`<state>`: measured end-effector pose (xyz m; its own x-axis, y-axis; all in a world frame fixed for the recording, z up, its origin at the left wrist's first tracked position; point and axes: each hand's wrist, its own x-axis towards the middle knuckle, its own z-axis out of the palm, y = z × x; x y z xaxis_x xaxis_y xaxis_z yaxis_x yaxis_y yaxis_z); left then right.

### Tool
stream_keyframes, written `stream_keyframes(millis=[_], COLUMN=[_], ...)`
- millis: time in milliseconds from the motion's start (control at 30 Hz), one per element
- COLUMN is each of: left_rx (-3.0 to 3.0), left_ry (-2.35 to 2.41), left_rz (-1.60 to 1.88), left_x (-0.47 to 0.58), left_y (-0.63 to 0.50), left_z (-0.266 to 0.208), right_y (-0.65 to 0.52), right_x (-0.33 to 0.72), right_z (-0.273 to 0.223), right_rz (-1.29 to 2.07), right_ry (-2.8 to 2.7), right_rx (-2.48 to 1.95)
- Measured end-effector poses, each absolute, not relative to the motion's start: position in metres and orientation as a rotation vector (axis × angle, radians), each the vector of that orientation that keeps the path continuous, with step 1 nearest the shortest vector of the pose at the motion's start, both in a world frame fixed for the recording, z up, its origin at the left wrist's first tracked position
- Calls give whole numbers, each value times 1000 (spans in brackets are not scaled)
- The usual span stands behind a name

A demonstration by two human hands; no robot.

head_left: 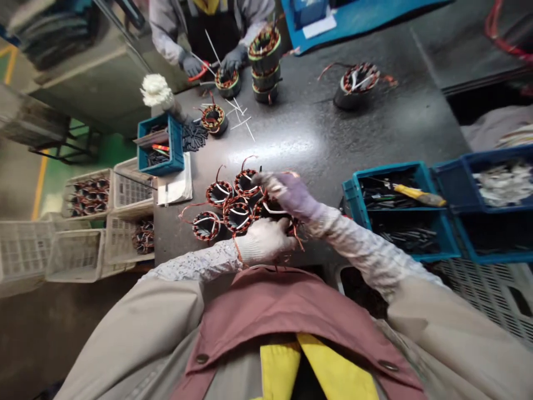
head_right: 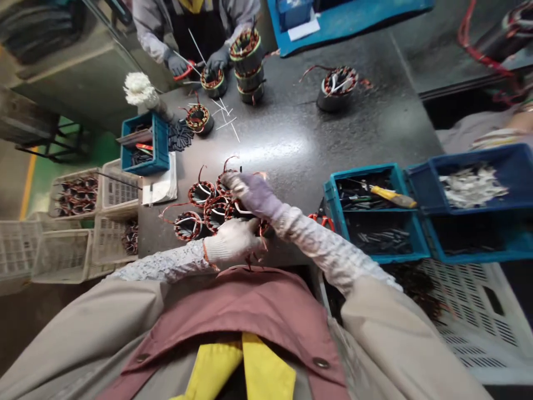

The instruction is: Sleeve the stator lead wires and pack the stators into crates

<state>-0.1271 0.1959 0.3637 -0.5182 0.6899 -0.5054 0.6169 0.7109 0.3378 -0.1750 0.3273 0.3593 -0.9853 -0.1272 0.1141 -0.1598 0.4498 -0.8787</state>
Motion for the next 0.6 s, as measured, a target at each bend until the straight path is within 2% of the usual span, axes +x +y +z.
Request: stream_keyframes(millis=[67, 100, 167, 233, 300, 367, 533, 600], left_rx=[999, 1045, 1038, 816, 684, 712, 988, 1006], left_ry=[2256, 2213, 2077, 2023, 2032, 2142, 2459, 2438], left_rz=[348, 520, 969, 1344, 1471, 1358, 576, 481], left_x=[-147, -163, -203, -246, -283, -308, -326, -321], left_y=[187, 181, 174, 178, 193, 213, 244, 246], left_z=[373, 379, 383, 376, 358, 333, 273, 258], right_y=[352, 367, 392, 400, 390, 369, 324, 313], right_x=[-163, -151, -124, -103, -93, -95, -108, -113], right_z=[354, 349, 337, 323, 311, 306, 310, 309], right_rz=[1900, 1902, 1722, 1470, 1229, 1035, 624, 554], right_ry=[-2291, -2181, -2196, -2436, -2689, -2865, -3080, -3083], right_rx=[-31, -191, -401, -368, -226, -165, -334, -362])
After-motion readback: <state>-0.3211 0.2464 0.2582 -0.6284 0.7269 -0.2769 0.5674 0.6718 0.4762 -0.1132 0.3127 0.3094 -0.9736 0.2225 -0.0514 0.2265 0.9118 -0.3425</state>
